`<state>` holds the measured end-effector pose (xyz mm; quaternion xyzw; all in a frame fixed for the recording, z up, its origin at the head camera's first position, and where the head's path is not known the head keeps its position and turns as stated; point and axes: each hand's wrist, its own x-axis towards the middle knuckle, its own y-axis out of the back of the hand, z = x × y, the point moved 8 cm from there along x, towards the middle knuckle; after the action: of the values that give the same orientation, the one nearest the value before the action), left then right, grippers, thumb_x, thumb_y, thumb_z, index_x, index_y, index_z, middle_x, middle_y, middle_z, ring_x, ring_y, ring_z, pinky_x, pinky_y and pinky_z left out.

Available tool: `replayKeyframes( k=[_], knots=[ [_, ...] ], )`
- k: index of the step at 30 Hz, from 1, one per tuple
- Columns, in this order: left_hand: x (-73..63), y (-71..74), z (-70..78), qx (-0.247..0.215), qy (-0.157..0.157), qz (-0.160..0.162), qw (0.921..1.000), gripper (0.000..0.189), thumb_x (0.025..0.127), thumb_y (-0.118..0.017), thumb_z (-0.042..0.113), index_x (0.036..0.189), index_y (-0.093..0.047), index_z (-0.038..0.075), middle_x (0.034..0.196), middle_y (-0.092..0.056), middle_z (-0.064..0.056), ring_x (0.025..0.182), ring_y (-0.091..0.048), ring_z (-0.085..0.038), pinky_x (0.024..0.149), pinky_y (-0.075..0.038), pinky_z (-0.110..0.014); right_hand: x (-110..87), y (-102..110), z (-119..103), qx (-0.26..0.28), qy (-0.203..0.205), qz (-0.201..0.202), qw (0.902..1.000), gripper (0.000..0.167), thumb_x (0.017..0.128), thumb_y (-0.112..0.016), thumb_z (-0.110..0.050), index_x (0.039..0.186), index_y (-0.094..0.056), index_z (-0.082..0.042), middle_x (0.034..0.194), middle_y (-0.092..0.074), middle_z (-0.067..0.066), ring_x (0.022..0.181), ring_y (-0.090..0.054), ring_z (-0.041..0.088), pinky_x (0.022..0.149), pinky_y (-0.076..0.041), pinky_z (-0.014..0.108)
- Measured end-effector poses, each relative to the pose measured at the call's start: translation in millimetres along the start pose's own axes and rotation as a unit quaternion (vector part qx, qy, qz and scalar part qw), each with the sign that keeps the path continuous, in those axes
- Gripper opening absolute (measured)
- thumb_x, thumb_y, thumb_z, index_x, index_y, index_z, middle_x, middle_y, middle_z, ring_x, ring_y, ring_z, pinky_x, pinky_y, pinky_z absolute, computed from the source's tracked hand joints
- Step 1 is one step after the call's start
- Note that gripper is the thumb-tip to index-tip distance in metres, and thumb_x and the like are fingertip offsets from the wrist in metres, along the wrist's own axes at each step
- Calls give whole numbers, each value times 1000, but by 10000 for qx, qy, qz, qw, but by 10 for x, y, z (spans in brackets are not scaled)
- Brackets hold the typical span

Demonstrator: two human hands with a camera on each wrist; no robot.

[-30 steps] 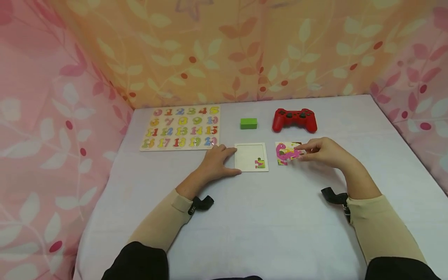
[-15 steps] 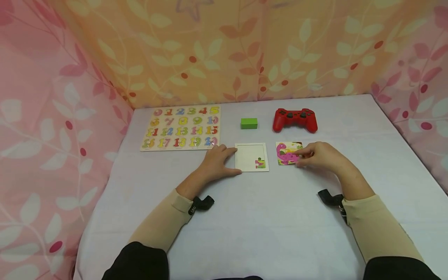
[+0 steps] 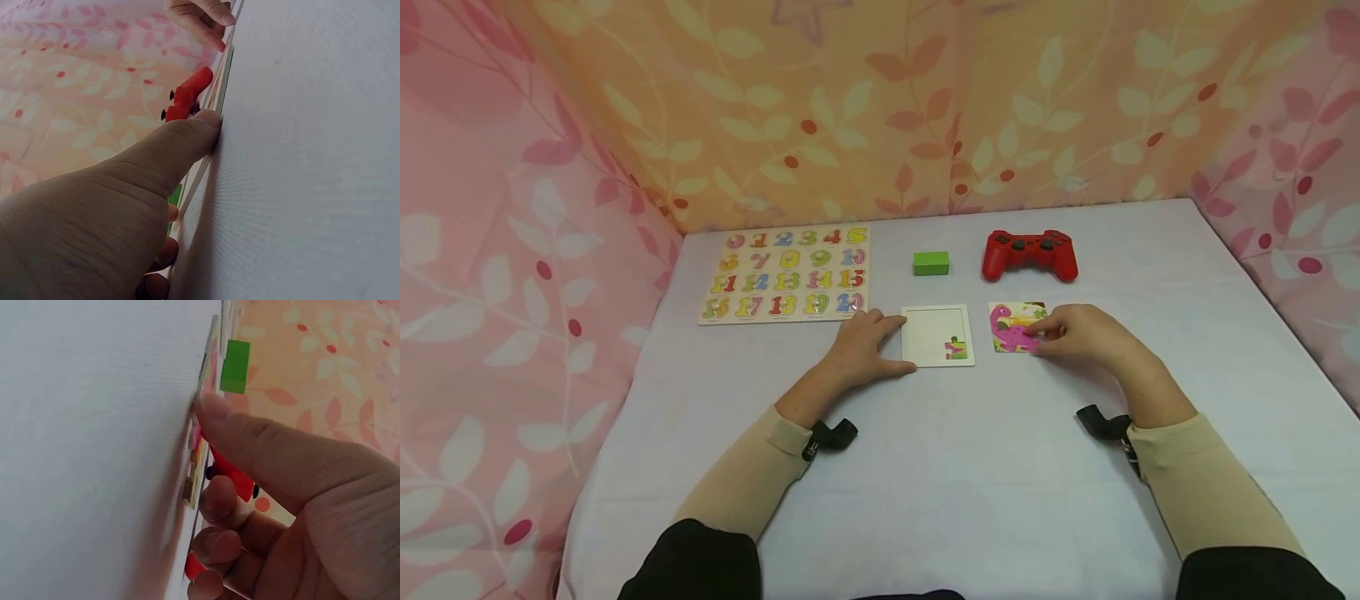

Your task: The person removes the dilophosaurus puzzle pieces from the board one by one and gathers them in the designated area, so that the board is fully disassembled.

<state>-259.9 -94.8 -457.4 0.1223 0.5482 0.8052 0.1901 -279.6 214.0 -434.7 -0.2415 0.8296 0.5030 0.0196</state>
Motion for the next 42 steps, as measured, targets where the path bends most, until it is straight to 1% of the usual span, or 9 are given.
replayKeyframes(
  k=[4, 7, 12, 17, 20, 23, 32, 37, 42],
  knots=[
    [-4, 4, 0, -38, 29, -27, 10000, 87, 81, -78, 64, 151, -52, 20, 121, -57, -3, 101, -47, -19, 91, -38, -41, 22, 6, -17, -192, 164, 142, 9996, 30, 92, -78, -23, 117, -79, -8, 102, -70, 10, 96, -58, 30, 84, -47, 48],
    [-2, 5, -2, -35, 46, -31, 10000, 87, 81, -78, 64, 152, -52, 20, 122, -57, -3, 101, -47, -19, 92, -38, -41, 28, 1, -10, -232, 204, 145, 9994, 28, 91, -79, -23, 114, -80, -8, 103, -70, 9, 97, -59, 31, 87, -47, 51],
    [4, -5, -6, 25, 62, -48, 10000, 87, 81, -77, 64, 152, -51, 20, 122, -57, -3, 102, -47, -19, 92, -38, -41, 32, -31, 6, -350, 145, 12, 9993, 31, 89, -81, -27, 116, -79, -10, 101, -69, 4, 94, -57, 26, 83, -47, 46],
    [8, -9, -6, -8, 41, -33, 10000, 87, 81, -78, 64, 151, -52, 20, 121, -57, -3, 101, -47, -19, 91, -38, -41, -13, 29, -88, -700, 387, 130, 9967, 26, 90, -80, -28, 112, -82, -15, 96, -66, 0, 90, -57, 23, 80, -47, 44],
    [9, -17, -3, -38, 16, -36, 10000, 87, 81, -78, 64, 151, -52, 19, 121, -57, -3, 100, -47, -19, 91, -38, -41, -92, 162, -154, -712, 620, 420, 9946, 21, 91, -80, -26, 110, -83, -17, 88, -64, -3, 83, -55, 21, 75, -44, 41],
    [8, -16, 2, -45, 2, -37, 10000, 87, 81, -78, 64, 151, -52, 19, 121, -57, -3, 101, -47, -19, 91, -39, -41, -205, 346, -211, -608, 775, 806, 9919, 25, 91, -79, -25, 115, -81, -15, 82, -59, -4, 78, -51, 20, 68, -41, 38],
    [-3, 1, 4, -37, 21, 19, 10000, 87, 81, -78, 63, 151, -52, 19, 121, -57, -3, 101, -47, -20, 92, -38, -41, -650, 942, -376, 20, 902, 2183, 9717, 33, 94, -78, -27, 124, -75, -14, 87, -55, 2, 77, -46, 18, 65, -35, 27],
    [-11, 1, 8, -31, 6, 31, 10000, 87, 81, -78, 64, 151, -53, 18, 122, -57, -3, 101, -47, -20, 92, -38, -41, -844, 1124, -522, 442, 1124, 2594, 9582, 35, 92, -79, -19, 126, -74, -14, 87, -57, 1, 76, -46, 12, 65, -35, 20],
    [-11, -2, 6, -39, -29, 48, 10000, 87, 81, -78, 64, 151, -53, 19, 120, -57, -3, 100, -47, -19, 91, -38, -41, -944, 1164, -844, 584, 1764, 2801, 9418, 33, 88, -81, -10, 120, -77, -15, 82, -56, -1, 72, -44, 11, 63, -34, 22]
  ],
)
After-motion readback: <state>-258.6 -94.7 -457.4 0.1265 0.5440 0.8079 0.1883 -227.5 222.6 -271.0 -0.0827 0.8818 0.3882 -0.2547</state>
